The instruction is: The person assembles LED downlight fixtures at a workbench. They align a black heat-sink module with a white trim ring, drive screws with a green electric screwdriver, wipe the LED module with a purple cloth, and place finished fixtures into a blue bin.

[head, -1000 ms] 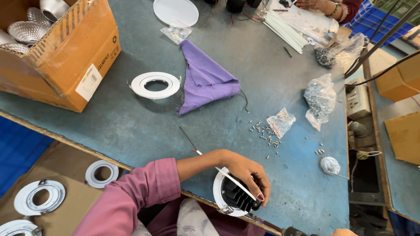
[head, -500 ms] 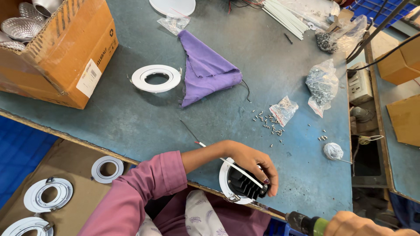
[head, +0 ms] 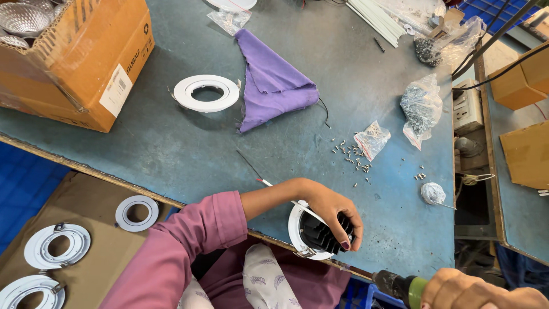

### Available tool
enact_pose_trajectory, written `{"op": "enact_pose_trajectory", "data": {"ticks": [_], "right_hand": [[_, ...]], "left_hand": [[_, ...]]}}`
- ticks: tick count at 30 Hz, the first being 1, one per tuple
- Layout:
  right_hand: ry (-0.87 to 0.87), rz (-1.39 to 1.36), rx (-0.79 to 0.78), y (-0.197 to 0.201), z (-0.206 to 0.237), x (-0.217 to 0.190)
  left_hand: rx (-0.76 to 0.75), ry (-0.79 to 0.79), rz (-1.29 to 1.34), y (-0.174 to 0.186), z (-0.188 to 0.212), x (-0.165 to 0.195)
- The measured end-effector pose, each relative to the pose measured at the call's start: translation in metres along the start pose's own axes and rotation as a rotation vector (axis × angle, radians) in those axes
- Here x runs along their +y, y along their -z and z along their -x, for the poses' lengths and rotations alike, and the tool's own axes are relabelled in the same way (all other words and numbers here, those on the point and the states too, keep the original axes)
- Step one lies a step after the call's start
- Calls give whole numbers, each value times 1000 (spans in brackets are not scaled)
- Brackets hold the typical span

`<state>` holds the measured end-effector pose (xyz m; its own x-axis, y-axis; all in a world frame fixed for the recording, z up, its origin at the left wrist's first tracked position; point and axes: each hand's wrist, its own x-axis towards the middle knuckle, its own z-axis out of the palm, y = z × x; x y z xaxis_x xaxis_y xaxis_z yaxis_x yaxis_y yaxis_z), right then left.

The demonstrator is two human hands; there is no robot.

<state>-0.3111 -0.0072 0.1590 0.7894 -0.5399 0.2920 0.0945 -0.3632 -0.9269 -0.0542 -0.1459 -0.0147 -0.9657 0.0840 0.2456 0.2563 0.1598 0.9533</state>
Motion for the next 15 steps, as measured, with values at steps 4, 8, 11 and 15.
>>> {"op": "enact_pose_trajectory", "data": {"ticks": [4, 8, 11, 15], "right_hand": [[154, -127, 130, -8, 6, 17], [55, -41, 60, 3, 32, 27], [199, 76, 117, 10, 49, 44], [180, 13, 80, 16, 52, 49]], "left_hand": [[-2, -33, 15, 1, 0, -5], [12, -16, 0, 1, -1, -9], [-9, -56, 18, 1, -2, -9], [3, -18, 19, 0, -1, -8]]}}
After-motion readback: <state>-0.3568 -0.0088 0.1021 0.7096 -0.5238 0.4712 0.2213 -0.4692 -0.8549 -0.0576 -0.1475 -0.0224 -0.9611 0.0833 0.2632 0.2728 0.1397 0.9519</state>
